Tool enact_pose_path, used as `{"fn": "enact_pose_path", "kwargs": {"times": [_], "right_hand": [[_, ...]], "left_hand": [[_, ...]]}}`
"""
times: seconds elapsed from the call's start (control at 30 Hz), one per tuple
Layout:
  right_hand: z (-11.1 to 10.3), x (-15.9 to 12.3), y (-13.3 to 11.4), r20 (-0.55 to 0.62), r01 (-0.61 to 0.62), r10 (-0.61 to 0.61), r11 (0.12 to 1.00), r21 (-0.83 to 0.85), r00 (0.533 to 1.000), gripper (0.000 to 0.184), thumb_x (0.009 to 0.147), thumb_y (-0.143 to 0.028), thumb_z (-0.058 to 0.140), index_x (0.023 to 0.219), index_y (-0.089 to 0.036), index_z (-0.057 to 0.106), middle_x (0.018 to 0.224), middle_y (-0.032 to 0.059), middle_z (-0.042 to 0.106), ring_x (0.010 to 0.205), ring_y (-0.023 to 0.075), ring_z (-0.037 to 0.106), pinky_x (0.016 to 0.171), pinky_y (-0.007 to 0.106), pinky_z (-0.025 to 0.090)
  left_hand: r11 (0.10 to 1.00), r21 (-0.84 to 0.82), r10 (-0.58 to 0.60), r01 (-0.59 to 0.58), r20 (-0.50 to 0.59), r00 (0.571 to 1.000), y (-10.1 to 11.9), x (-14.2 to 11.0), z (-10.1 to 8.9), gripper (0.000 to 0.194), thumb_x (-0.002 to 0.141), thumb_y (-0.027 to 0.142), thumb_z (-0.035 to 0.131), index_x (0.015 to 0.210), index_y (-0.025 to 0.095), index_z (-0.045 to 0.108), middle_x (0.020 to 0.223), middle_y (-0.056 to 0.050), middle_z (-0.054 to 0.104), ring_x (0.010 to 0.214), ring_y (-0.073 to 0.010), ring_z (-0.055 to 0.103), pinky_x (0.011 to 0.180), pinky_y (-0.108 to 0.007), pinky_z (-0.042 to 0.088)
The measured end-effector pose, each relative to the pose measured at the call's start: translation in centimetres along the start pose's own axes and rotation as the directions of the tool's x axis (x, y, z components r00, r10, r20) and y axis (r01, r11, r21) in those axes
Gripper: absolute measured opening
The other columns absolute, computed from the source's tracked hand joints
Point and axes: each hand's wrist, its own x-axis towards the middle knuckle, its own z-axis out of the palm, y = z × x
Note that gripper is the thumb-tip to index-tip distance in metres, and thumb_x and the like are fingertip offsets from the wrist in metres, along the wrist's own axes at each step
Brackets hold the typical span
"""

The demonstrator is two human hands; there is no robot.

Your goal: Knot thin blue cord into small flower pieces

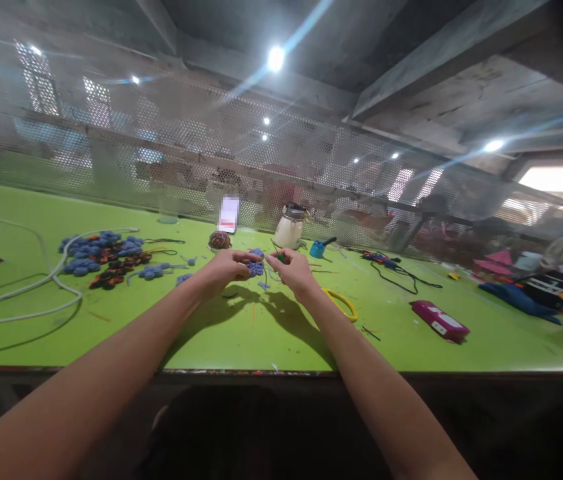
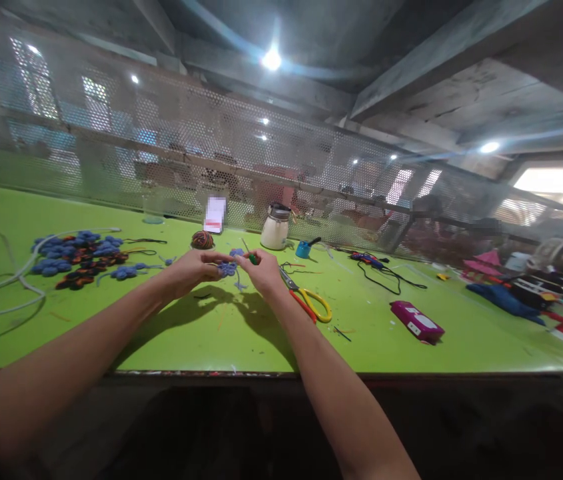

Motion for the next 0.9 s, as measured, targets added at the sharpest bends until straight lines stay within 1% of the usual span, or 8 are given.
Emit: {"fn": "enact_pose_path", "kwargs": {"times": [0.03, 0.13, 0.2, 0.3, 0.43, 0.6, 0.77, 0.9], "right_hand": [[0.04, -0.07, -0.04, 0.018, -0.019, 0.02, 1.0, -0.017, 1.0, 0.037, 0.062, -0.048, 0.07, 0.071, -0.014, 0.058, 0.048, -0.0062, 0.043, 0.039, 0.0041, 0.028, 0.039, 0.021, 0.019], [0.19, -0.37, -0.13, 0.168, -0.146, 0.136, 0.988, 0.047, 0.976, 0.035, 0.06, -0.045, 0.071, 0.062, -0.015, 0.053, 0.043, -0.007, 0.039, 0.037, 0.0039, 0.027, 0.039, 0.022, 0.016], [0.3, -0.53, -0.16, 0.22, -0.172, 0.139, 0.975, 0.139, 0.966, 0.034, 0.058, -0.041, 0.073, 0.06, -0.016, 0.05, 0.041, -0.0085, 0.035, 0.036, 0.0035, 0.025, 0.039, 0.022, 0.014], [0.42, -0.59, -0.13, 0.222, -0.13, 0.078, 0.965, 0.227, 0.972, 0.031, 0.058, -0.037, 0.073, 0.06, -0.017, 0.049, 0.039, -0.0098, 0.032, 0.036, 0.0032, 0.022, 0.04, 0.022, 0.012], [0.51, -0.52, -0.01, 0.214, -0.079, 0.028, 0.968, 0.237, 0.976, 0.03, 0.06, -0.037, 0.072, 0.061, -0.016, 0.05, 0.039, -0.0096, 0.033, 0.036, 0.0033, 0.023, 0.04, 0.022, 0.013], [0.55, -0.62, -0.12, 0.247, -0.054, -0.026, 0.949, 0.311, 0.969, 0.033, 0.061, -0.04, 0.071, 0.067, -0.016, 0.05, 0.043, -0.0097, 0.033, 0.038, 0.0031, 0.024, 0.041, 0.021, 0.014], [0.53, -0.76, -0.34, 0.324, -0.094, -0.04, 0.918, 0.386, 0.945, 0.033, 0.063, -0.04, 0.07, 0.07, -0.017, 0.048, 0.046, -0.01, 0.031, 0.04, 0.0034, 0.024, 0.041, 0.02, 0.015], [0.53, -0.54, 0.03, 0.261, -0.008, -0.078, 0.95, 0.312, 0.962, 0.033, 0.065, -0.044, 0.068, 0.069, -0.017, 0.049, 0.045, -0.0094, 0.034, 0.039, 0.0037, 0.024, 0.041, 0.021, 0.016]], "left_hand": [[1.0, -0.003, 0.007, -0.007, 0.001, 1.0, 0.04, -0.03, 0.02, 0.044, 0.055, 0.001, 0.062, 0.098, 0.008, 0.069, 0.081, -0.009, 0.066, 0.062, -0.0111, 0.053, 0.064, -0.029, 0.044], [0.999, -0.013, 0.049, -0.049, 0.031, 0.998, 0.07, -0.11, 0.06, 0.041, 0.058, 0.005, 0.064, 0.098, 0.008, 0.068, 0.087, -0.011, 0.067, 0.069, -0.0125, 0.056, 0.07, -0.03, 0.045], [0.997, -0.026, 0.078, -0.077, 0.062, 0.995, 0.04, -0.14, 0.05, 0.041, 0.06, 0.008, 0.066, 0.101, 0.008, 0.068, 0.091, -0.012, 0.067, 0.075, -0.0141, 0.058, 0.075, -0.031, 0.044], [0.995, -0.038, 0.093, -0.09, 0.074, 0.993, 0.06, -0.18, 0.07, 0.044, 0.06, 0.01, 0.067, 0.105, 0.01, 0.066, 0.093, -0.012, 0.067, 0.078, -0.0148, 0.059, 0.076, -0.031, 0.044], [0.997, -0.041, 0.066, -0.063, 0.055, 0.996, 0.3, -0.36, 0.2, 0.049, 0.059, 0.007, 0.066, 0.108, 0.011, 0.064, 0.091, -0.01, 0.066, 0.073, -0.0128, 0.057, 0.071, -0.029, 0.044], [0.985, -0.167, 0.077, -0.052, 0.148, 0.986, 0.5, -0.47, 0.23, 0.056, 0.058, 0.002, 0.063, 0.113, 0.014, 0.061, 0.088, -0.007, 0.065, 0.074, -0.0115, 0.056, 0.071, -0.027, 0.042], [0.948, -0.316, 0.104, -0.041, 0.185, 0.977, 0.53, -0.47, 0.28, 0.05, 0.059, -0.001, 0.06, 0.106, 0.014, 0.064, 0.093, -0.007, 0.064, 0.076, -0.01, 0.055, 0.072, -0.025, 0.043], [0.943, -0.333, 0.066, -0.001, 0.186, 0.98, 0.73, -0.67, 0.23, 0.044, 0.061, 0.001, 0.062, 0.103, 0.014, 0.065, 0.096, -0.008, 0.065, 0.08, -0.0122, 0.057, 0.073, -0.026, 0.044]]}}
